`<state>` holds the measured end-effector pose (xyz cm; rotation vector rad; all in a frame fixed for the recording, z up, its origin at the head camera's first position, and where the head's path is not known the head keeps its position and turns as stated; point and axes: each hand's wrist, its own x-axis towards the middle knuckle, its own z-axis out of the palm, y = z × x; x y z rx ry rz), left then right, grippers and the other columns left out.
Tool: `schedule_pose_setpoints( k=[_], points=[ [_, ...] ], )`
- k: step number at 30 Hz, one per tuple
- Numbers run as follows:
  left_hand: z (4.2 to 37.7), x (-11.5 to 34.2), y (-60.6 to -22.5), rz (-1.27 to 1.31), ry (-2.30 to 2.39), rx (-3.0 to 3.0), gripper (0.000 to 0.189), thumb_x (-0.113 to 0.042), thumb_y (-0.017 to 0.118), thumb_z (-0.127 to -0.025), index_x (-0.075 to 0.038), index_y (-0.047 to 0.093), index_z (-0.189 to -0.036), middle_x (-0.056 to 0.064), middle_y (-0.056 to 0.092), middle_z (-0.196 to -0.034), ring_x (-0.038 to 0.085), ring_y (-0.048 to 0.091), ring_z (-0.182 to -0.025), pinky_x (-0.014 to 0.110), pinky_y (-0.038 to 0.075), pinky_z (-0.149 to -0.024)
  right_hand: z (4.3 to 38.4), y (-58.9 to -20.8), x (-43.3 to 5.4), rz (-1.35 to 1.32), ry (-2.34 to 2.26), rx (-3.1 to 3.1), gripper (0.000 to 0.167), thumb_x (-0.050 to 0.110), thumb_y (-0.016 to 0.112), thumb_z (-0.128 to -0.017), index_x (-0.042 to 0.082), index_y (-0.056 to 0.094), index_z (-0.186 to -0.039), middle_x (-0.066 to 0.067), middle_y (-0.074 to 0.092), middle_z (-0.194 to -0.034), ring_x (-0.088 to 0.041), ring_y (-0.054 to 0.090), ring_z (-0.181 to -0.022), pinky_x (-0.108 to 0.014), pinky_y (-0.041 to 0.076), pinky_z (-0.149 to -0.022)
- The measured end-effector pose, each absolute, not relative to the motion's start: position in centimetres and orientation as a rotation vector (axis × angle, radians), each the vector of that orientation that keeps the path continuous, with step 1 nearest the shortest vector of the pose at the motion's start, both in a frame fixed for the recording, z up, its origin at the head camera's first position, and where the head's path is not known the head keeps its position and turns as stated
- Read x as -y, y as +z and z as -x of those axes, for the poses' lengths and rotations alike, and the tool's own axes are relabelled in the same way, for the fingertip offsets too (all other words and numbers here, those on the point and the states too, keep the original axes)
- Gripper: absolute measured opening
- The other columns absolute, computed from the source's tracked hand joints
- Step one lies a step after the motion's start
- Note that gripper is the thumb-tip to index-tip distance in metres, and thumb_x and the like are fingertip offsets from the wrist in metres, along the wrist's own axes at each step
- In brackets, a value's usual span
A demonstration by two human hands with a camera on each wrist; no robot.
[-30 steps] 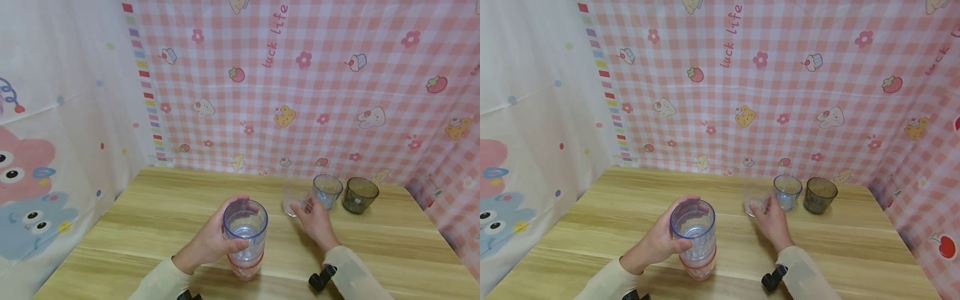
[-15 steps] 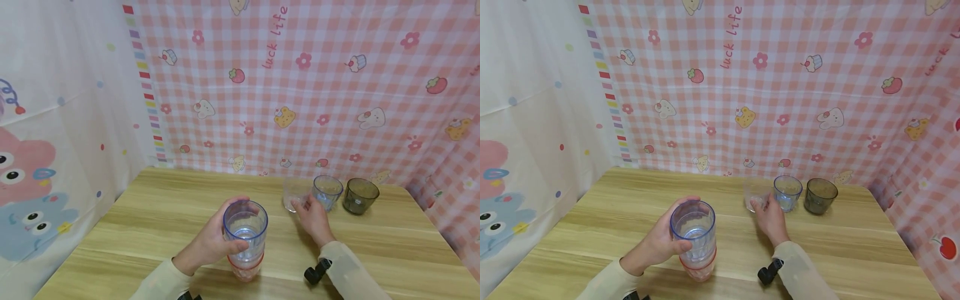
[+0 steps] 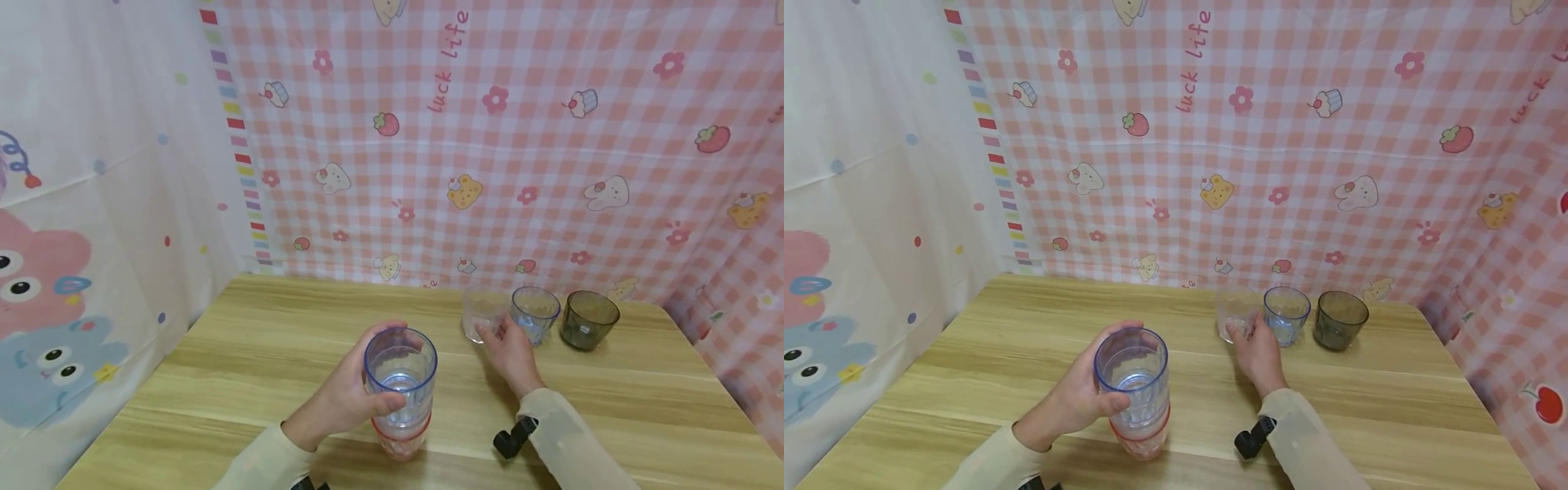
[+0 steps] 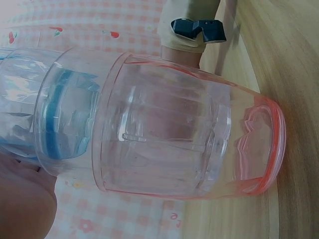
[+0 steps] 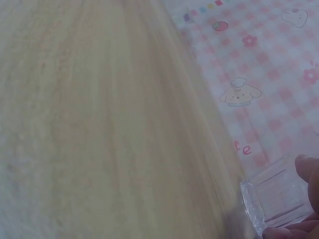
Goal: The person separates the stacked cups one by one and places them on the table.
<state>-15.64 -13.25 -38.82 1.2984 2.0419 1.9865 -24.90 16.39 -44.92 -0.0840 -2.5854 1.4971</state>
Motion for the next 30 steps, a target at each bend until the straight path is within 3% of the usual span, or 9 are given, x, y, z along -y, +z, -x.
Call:
schedule_pose_setpoints(
  k=[3,5,8,10,14,30],
  points=[
    [15.6,13.2,-38.9,-1.303,1.985,-2.028,0.084,-0.039,0.080,-0.100,-0.003,0.033,-0.159,0.030,0.055,-0.150,0.013,0.061,-0.137,0.036,0.053,-0.117,24.6,-44.8,-16.5,0.074,1.513,2.588,0.031,0.024,0.063,-0.110,-0.004,0.056,-0.120,-0.036,0.061,-0.146,-0.048,0.054,-0.146,-0.055,0.045,-0.124],
    [15.6,13.2,-38.8,-1.301,1.982,-2.024,0.084,-0.039,0.080,-0.100,-0.003,0.032,-0.159,0.031,0.054,-0.150,0.013,0.060,-0.137,0.036,0.054,-0.117,24.4,-44.7,-16.7,0.072,1.540,2.599,0.040,0.026,0.062,-0.111,-0.006,0.056,-0.134,-0.036,0.055,-0.153,-0.048,0.049,-0.150,-0.055,0.041,-0.127],
    [15.6,13.2,-38.8,-1.299,1.978,-2.034,0.085,-0.041,0.080,-0.099,-0.004,0.032,-0.160,0.029,0.055,-0.151,0.013,0.061,-0.137,0.036,0.053,-0.117,23.9,-44.2,-16.9,0.071,1.590,2.632,0.064,0.028,0.058,-0.113,-0.012,0.039,-0.158,-0.036,0.040,-0.165,-0.049,0.040,-0.156,-0.055,0.035,-0.130],
    [15.6,13.3,-38.7,-1.296,1.979,-2.040,0.086,-0.042,0.080,-0.099,-0.004,0.033,-0.160,0.029,0.055,-0.151,0.013,0.061,-0.137,0.035,0.053,-0.117,23.6,-43.9,-17.0,0.068,1.619,2.656,0.076,0.030,0.057,-0.113,-0.014,0.022,-0.165,-0.036,0.028,-0.170,-0.049,0.033,-0.159,-0.054,0.032,-0.132],
    [15.7,13.3,-38.7,-1.295,1.986,-2.033,0.087,-0.043,0.080,-0.099,-0.004,0.033,-0.160,0.029,0.055,-0.151,0.013,0.061,-0.137,0.035,0.053,-0.117,22.5,-43.2,-17.2,0.055,1.627,2.682,0.079,0.031,0.057,-0.113,-0.013,0.018,-0.166,-0.036,0.024,-0.172,-0.048,0.031,-0.160,-0.054,0.032,-0.131],
    [15.8,13.4,-38.7,-1.299,1.981,-2.024,0.089,-0.043,0.081,-0.098,-0.004,0.032,-0.161,0.030,0.054,-0.151,0.013,0.060,-0.138,0.035,0.053,-0.117,18.8,-40.4,-17.3,-0.007,1.592,2.637,0.066,0.031,0.060,-0.113,-0.010,0.040,-0.160,-0.030,0.048,-0.163,-0.043,0.049,-0.152,-0.051,0.045,-0.123]
  ],
)
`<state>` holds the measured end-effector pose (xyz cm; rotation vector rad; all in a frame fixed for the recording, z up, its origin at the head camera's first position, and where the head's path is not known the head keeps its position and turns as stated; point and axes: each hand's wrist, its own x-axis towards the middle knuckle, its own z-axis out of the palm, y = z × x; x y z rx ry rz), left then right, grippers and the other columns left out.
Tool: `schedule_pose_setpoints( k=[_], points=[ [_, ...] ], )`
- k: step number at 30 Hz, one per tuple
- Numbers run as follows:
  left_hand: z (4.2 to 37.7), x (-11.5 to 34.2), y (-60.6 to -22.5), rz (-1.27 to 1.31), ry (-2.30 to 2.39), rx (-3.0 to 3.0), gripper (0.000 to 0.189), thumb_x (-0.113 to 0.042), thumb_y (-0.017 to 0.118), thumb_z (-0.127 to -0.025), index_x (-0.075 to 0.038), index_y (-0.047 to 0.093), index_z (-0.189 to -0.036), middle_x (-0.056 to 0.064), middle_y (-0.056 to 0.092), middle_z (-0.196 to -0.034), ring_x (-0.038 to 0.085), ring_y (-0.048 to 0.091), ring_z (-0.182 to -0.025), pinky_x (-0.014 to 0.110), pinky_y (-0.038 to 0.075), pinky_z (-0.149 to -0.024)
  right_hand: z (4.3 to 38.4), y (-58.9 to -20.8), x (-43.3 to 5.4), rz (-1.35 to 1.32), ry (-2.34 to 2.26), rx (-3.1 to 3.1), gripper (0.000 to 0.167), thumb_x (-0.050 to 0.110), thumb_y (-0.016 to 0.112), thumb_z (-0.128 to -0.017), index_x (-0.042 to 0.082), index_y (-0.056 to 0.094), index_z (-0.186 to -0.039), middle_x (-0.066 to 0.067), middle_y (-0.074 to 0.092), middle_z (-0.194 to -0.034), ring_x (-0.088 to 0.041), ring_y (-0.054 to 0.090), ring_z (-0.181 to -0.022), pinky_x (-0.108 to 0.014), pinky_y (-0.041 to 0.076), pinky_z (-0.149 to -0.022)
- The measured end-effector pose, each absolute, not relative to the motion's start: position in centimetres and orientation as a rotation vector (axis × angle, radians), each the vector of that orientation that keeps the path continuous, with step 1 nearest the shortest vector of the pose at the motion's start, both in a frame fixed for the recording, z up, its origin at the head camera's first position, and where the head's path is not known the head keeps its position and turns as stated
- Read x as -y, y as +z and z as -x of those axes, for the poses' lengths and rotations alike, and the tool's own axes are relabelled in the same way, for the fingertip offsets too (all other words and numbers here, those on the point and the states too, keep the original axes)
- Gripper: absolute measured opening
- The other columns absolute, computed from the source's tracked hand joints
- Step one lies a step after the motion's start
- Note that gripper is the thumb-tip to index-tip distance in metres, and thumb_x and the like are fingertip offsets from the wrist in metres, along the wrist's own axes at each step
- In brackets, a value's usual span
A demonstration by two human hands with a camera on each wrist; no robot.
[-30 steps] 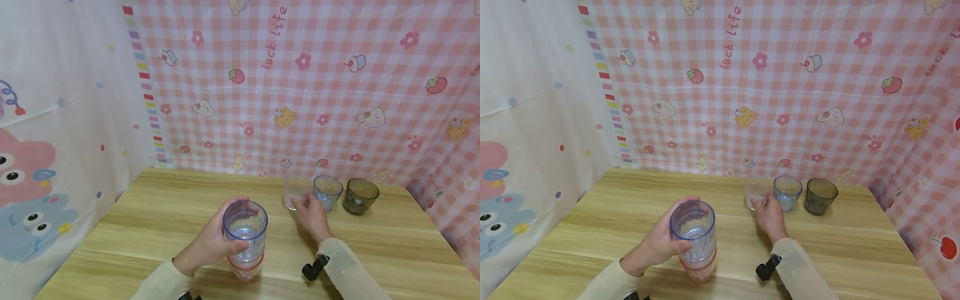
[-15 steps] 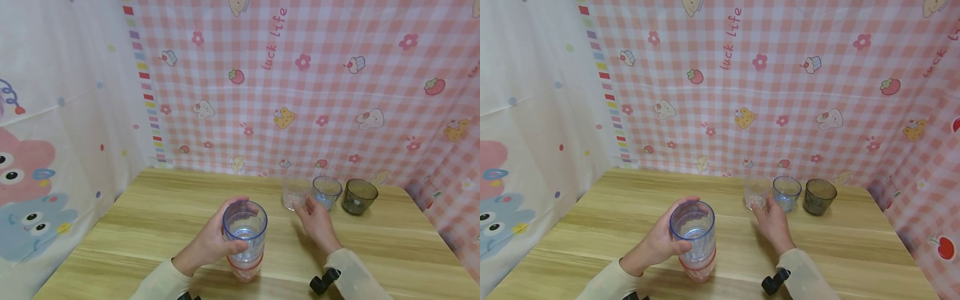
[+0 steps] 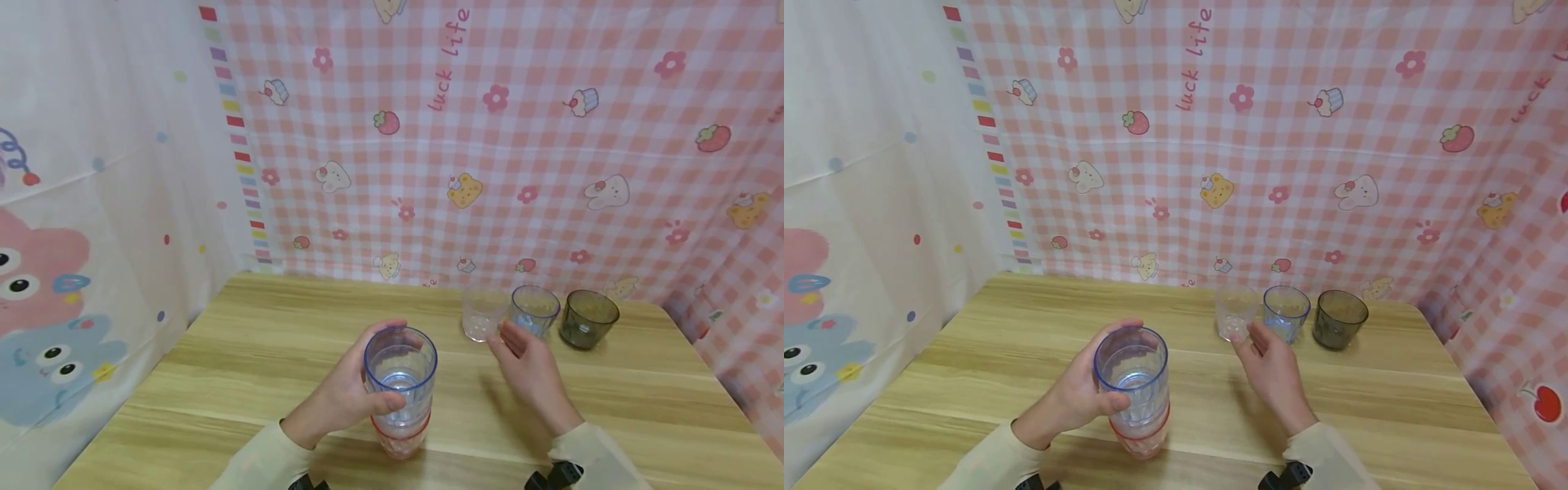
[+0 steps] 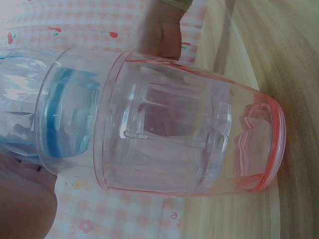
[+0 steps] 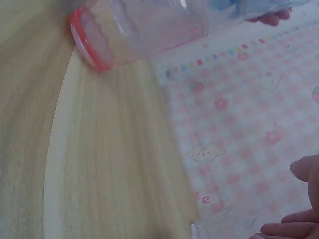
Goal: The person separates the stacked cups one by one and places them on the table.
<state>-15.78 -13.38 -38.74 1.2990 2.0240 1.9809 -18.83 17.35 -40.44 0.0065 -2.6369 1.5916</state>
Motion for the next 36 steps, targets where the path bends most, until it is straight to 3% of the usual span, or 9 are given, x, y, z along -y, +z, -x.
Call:
schedule_pose_setpoints(
  k=[5,10,13,19,26,36],
  points=[
    [15.9,13.3,-38.8,-1.310,1.990,-2.022,0.089,-0.044,0.081,-0.098,-0.002,0.033,-0.160,0.032,0.055,-0.149,0.013,0.061,-0.138,0.036,0.053,-0.117,17.9,-39.7,-17.4,-0.017,1.556,2.609,0.057,0.031,0.061,-0.112,-0.005,0.051,-0.156,-0.024,0.057,-0.158,-0.038,0.057,-0.147,-0.044,0.051,-0.118],
    [15.9,13.2,-38.8,-1.308,1.998,-2.015,0.089,-0.043,0.082,-0.097,-0.001,0.033,-0.159,0.033,0.055,-0.149,0.012,0.061,-0.137,0.035,0.053,-0.117,17.1,-38.8,-17.7,-0.027,1.543,2.582,0.053,0.034,0.061,-0.112,0.000,0.057,-0.153,-0.018,0.063,-0.154,-0.033,0.062,-0.142,-0.012,0.051,-0.103],
    [15.8,13.3,-38.7,-1.299,1.994,-2.010,0.089,-0.042,0.082,-0.097,-0.002,0.033,-0.160,0.032,0.055,-0.150,0.011,0.060,-0.138,0.034,0.053,-0.117,16.6,-38.5,-17.9,-0.059,1.535,2.553,0.052,0.034,0.061,-0.112,0.000,0.058,-0.151,-0.018,0.066,-0.151,-0.032,0.064,-0.139,-0.003,0.046,-0.093],
    [15.8,13.3,-38.8,-1.302,1.993,-2.008,0.089,-0.042,0.082,-0.097,-0.002,0.033,-0.160,0.031,0.055,-0.150,0.012,0.060,-0.138,0.035,0.053,-0.117,15.6,-37.9,-18.3,-0.123,1.506,2.537,0.050,0.033,0.064,-0.111,0.002,0.061,-0.150,-0.016,0.068,-0.147,-0.022,0.067,-0.133,-0.003,0.049,-0.092],
    [15.9,13.4,-38.7,-1.306,1.968,-2.034,0.089,-0.044,0.082,-0.097,-0.004,0.033,-0.160,0.029,0.055,-0.151,0.012,0.060,-0.138,0.035,0.053,-0.117,14.5,-37.0,-18.4,-0.172,1.537,2.499,0.047,0.030,0.065,-0.110,0.001,0.062,-0.147,-0.016,0.070,-0.145,0.018,0.061,-0.113,-0.004,0.051,-0.094],
    [15.9,13.4,-38.9,-1.316,1.972,-2.045,0.087,-0.041,0.083,-0.097,-0.003,0.035,-0.158,0.030,0.057,-0.148,0.013,0.062,-0.135,0.034,0.053,-0.116,13.9,-36.9,-18.2,-0.261,1.582,2.439,0.044,0.021,0.066,-0.110,-0.004,0.061,-0.145,-0.021,0.070,-0.143,0.018,0.061,-0.112,-0.005,0.052,-0.096]
  ],
)
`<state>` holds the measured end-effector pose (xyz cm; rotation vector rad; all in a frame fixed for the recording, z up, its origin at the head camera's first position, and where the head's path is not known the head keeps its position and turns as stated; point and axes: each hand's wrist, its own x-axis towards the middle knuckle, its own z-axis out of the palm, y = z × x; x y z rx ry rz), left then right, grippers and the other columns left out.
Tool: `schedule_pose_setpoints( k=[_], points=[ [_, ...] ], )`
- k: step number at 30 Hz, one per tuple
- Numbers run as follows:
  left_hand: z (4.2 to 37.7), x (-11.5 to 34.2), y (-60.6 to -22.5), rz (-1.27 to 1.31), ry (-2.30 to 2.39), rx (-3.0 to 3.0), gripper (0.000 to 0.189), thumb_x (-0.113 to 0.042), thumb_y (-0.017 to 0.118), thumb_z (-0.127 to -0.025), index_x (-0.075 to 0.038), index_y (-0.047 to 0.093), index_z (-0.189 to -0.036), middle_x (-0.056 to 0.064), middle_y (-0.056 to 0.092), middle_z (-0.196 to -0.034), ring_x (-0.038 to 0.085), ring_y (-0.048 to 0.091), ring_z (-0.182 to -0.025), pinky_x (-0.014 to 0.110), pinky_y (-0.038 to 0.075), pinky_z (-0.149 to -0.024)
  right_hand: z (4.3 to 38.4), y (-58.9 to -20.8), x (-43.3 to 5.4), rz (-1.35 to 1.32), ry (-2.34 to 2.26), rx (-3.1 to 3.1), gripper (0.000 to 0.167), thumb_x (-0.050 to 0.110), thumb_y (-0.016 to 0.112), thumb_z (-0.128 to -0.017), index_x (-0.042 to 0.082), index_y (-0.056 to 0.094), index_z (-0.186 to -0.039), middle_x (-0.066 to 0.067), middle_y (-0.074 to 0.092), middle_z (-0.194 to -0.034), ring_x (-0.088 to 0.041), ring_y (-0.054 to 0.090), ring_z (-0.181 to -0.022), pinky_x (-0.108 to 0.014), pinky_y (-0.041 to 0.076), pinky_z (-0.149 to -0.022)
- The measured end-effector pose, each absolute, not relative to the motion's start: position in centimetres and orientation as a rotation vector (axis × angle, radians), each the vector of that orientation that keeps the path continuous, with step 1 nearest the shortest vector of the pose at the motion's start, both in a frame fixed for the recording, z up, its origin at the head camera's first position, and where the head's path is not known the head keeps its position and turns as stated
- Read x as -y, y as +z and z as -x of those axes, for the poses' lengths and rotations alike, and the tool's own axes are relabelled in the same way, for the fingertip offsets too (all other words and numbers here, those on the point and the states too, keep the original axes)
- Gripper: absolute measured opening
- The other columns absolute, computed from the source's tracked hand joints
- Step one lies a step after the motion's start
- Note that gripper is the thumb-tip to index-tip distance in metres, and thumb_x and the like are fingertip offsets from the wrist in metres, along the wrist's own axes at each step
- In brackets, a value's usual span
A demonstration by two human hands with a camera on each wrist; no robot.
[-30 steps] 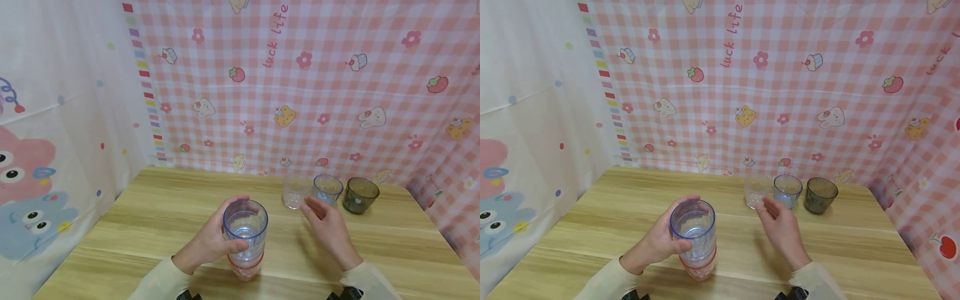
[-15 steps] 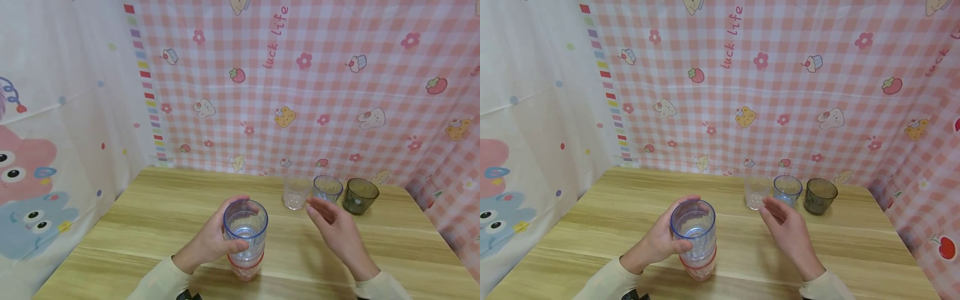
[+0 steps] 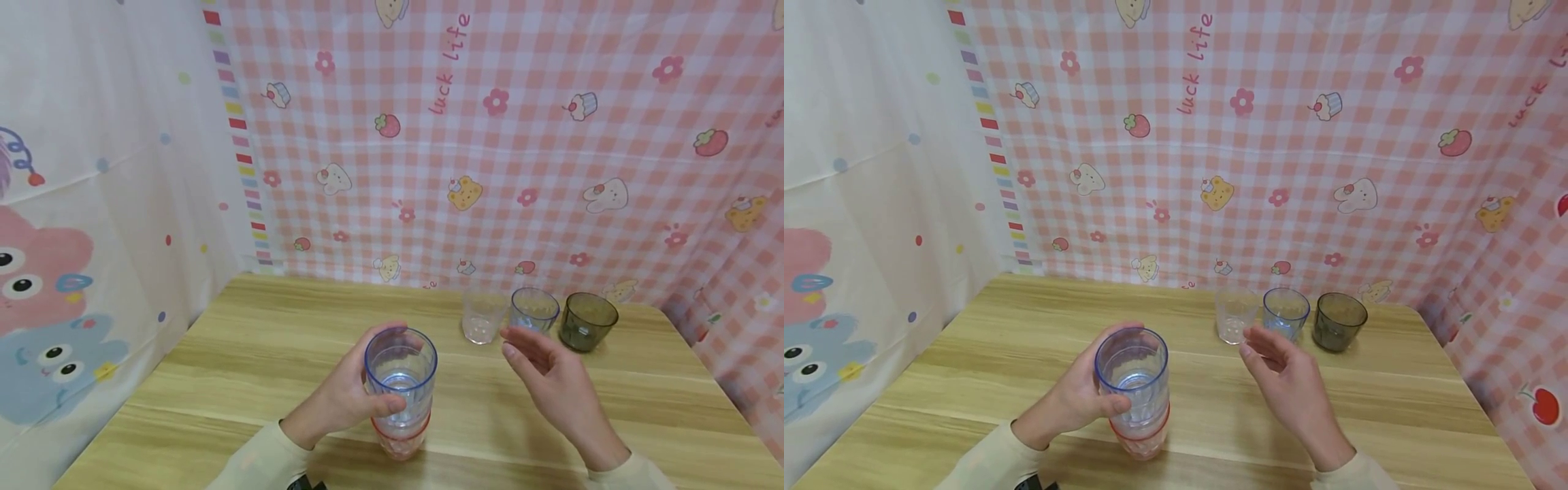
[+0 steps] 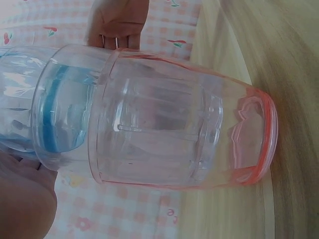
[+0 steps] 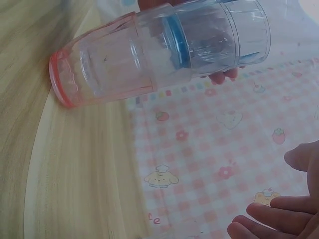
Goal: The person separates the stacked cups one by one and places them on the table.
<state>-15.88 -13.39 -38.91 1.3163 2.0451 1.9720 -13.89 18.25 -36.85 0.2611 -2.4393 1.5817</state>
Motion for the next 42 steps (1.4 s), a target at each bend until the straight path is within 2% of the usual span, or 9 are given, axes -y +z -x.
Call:
schedule_pose_setpoints(
  k=[14,20,27,35,42],
  points=[
    [15.8,13.6,-39.1,-1.301,1.966,-2.067,0.084,-0.039,0.086,-0.095,-0.005,0.040,-0.157,0.027,0.059,-0.147,0.014,0.063,-0.133,0.033,0.052,-0.117,13.3,-37.0,-18.1,-0.437,1.537,2.345,0.037,0.012,0.067,-0.108,-0.004,0.065,-0.141,-0.020,0.073,-0.138,0.010,0.066,-0.117,-0.009,0.056,-0.094],
    [15.8,13.7,-39.2,-1.289,1.961,-2.067,0.084,-0.038,0.086,-0.094,-0.006,0.041,-0.157,0.025,0.060,-0.148,0.015,0.063,-0.133,0.033,0.051,-0.117,13.0,-36.7,-18.0,-0.480,1.494,2.355,0.037,0.012,0.067,-0.108,-0.002,0.065,-0.142,-0.018,0.073,-0.140,0.010,0.065,-0.119,-0.009,0.056,-0.095],
    [16.0,13.8,-39.3,-1.296,1.964,-2.037,0.087,-0.040,0.086,-0.094,-0.005,0.039,-0.158,0.029,0.058,-0.149,0.013,0.062,-0.134,0.033,0.051,-0.117,12.7,-36.3,-17.6,-0.532,1.478,2.366,0.038,0.012,0.067,-0.108,0.001,0.065,-0.144,-0.014,0.072,-0.142,0.005,0.066,-0.122,-0.012,0.056,-0.097],
    [16.1,13.8,-39.3,-1.319,1.948,-2.023,0.085,-0.032,0.088,-0.093,-0.004,0.040,-0.157,0.029,0.057,-0.150,0.015,0.062,-0.135,0.033,0.050,-0.118,12.5,-36.2,-16.9,-0.581,1.495,2.366,0.039,0.011,0.067,-0.107,0.003,0.064,-0.145,-0.014,0.071,-0.144,0.008,0.064,-0.123,-0.014,0.057,-0.098],
    [15.9,14.0,-39.6,-1.259,1.901,-2.104,0.089,-0.035,0.090,-0.090,-0.008,0.040,-0.159,0.024,0.059,-0.152,0.014,0.061,-0.136,0.032,0.048,-0.119,12.3,-36.1,-16.2,-0.642,1.523,2.347,0.039,0.009,0.069,-0.106,0.004,0.065,-0.145,-0.015,0.071,-0.143,0.004,0.066,-0.125,-0.015,0.057,-0.099]
  ],
)
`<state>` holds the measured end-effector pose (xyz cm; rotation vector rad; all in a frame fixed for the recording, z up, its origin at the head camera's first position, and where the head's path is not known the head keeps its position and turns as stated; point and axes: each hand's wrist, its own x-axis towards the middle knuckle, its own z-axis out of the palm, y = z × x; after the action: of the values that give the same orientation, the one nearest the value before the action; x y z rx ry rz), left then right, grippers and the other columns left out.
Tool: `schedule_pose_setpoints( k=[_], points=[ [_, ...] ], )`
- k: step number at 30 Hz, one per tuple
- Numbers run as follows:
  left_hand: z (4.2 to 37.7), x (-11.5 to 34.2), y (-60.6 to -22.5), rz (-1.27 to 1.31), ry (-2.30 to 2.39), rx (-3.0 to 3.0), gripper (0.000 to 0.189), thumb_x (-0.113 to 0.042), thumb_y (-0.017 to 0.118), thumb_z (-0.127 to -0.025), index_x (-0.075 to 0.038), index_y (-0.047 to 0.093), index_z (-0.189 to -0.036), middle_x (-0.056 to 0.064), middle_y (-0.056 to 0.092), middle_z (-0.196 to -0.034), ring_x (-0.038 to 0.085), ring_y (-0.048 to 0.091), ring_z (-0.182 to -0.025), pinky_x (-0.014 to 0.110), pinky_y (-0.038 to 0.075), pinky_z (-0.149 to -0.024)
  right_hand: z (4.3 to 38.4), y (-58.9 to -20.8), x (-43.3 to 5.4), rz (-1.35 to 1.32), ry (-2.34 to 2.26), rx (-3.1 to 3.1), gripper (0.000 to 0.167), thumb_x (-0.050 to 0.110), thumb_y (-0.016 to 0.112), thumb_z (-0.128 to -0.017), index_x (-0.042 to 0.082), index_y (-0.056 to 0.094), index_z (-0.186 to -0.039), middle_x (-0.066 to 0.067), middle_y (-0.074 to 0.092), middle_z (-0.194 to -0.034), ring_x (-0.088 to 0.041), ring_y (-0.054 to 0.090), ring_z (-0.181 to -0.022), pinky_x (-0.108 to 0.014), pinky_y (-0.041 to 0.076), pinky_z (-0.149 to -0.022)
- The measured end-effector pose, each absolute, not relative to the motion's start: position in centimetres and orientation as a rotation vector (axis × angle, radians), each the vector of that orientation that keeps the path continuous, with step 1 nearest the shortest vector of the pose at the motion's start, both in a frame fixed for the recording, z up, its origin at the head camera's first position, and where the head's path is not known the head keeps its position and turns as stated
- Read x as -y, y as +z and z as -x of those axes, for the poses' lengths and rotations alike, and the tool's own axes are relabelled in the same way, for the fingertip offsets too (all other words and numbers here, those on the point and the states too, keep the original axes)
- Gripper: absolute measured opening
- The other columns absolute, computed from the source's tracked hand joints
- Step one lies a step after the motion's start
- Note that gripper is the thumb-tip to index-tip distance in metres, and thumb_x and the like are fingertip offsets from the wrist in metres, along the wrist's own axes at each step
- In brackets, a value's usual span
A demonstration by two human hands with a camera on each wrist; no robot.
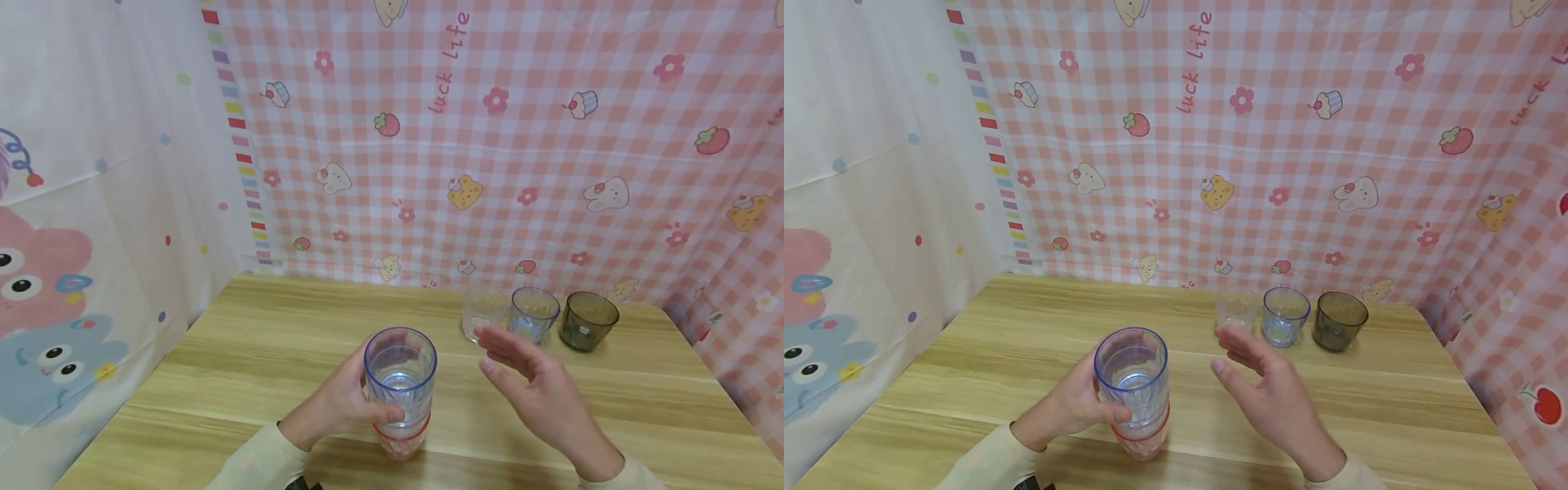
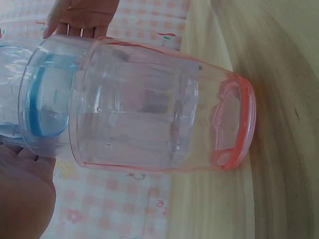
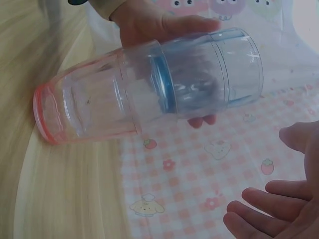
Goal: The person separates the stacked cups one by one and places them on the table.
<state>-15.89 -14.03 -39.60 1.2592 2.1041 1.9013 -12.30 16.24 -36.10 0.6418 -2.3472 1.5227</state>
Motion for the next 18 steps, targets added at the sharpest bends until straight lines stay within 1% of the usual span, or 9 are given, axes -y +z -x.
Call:
schedule_pose_setpoints(
  k=[8,15,18],
  points=[
    [15.7,14.0,-39.5,-1.189,1.897,-2.100,0.094,-0.034,0.093,-0.088,-0.006,0.040,-0.160,0.025,0.060,-0.151,0.013,0.063,-0.135,0.031,0.049,-0.118,12.2,-36.1,-15.4,-0.722,1.530,2.290,0.039,0.004,0.070,-0.104,0.002,0.066,-0.143,-0.016,0.072,-0.141,0.000,0.067,-0.125,-0.016,0.057,-0.101],
    [15.8,14.0,-39.8,-1.218,1.882,-2.108,0.094,-0.037,0.091,-0.089,-0.004,0.039,-0.159,0.025,0.061,-0.149,0.013,0.063,-0.135,0.032,0.050,-0.118,12.1,-35.8,-14.9,-0.747,1.523,2.312,0.041,0.007,0.069,-0.105,0.005,0.064,-0.146,-0.013,0.070,-0.145,-0.003,0.067,-0.128,-0.019,0.056,-0.106],
    [15.8,14.1,-40.0,-1.226,1.871,-2.122,0.092,-0.036,0.091,-0.090,-0.006,0.039,-0.159,0.024,0.062,-0.148,0.015,0.064,-0.134,0.033,0.050,-0.118,12.1,-35.8,-14.7,-0.760,1.515,2.317,0.041,0.007,0.069,-0.105,0.006,0.064,-0.146,-0.012,0.070,-0.146,-0.007,0.068,-0.128,-0.021,0.057,-0.106]
  ],
)
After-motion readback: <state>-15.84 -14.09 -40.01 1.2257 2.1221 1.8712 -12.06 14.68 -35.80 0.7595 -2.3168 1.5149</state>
